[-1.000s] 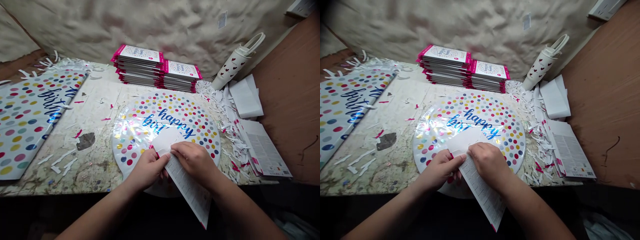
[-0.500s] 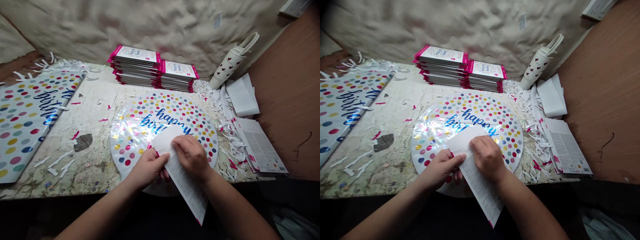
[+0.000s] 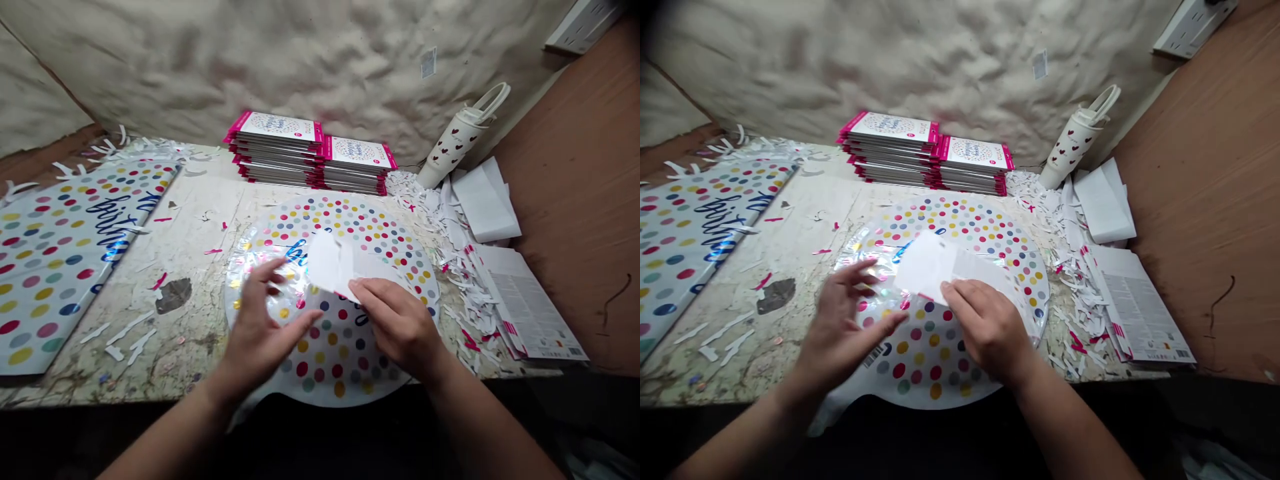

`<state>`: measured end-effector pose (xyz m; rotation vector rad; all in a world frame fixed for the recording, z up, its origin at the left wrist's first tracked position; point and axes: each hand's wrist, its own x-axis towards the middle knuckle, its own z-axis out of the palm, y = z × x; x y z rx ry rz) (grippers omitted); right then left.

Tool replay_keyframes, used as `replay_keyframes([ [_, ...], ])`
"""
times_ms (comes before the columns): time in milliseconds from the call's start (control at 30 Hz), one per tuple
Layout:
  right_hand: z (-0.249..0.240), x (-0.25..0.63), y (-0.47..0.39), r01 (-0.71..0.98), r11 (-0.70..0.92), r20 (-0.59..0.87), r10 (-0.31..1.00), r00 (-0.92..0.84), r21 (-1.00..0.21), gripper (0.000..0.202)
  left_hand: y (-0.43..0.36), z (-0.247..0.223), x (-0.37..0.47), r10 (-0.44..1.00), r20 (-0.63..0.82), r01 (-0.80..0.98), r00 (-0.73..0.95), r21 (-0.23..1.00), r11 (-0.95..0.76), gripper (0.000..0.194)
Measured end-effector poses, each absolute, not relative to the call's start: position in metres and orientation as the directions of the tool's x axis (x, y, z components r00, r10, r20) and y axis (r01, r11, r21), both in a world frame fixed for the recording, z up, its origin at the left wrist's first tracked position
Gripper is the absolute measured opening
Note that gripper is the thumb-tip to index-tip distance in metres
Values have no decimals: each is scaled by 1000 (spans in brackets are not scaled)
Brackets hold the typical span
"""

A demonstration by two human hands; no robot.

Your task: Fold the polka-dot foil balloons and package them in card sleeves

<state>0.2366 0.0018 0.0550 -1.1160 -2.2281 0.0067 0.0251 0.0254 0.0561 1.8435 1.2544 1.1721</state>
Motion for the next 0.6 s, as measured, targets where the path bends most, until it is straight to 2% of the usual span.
replay_keyframes([
  [33,52,242,8,650,699,576,675,-462,-298,41,33,56,14,849,496,489,184,703,-517,62],
  [67,49,247,12,601,736,597,643,-479,-311,39,39,56,4,756,589,546,284,549,-633,55],
  [100,45,252,15,585,748,599,633,-491,-312,37,43,53,-3,674,608,554,419,417,-720,42],
  [167,36,256,12,624,734,564,644,-517,-267,34,41,44,-8,552,534,486,640,275,-829,25],
  [233,25,253,1,651,739,527,629,-572,-175,31,28,30,-2,497,495,438,713,238,-867,22],
  [367,5,242,-32,654,756,508,565,-650,-3,23,-5,6,16,502,396,454,769,215,-865,21],
  [500,3,241,-47,737,670,416,698,-582,-93,24,-9,3,16,495,295,432,817,254,-865,29],
  [600,9,241,-41,760,597,344,791,-505,-256,19,1,11,12,514,228,435,827,321,-842,25],
])
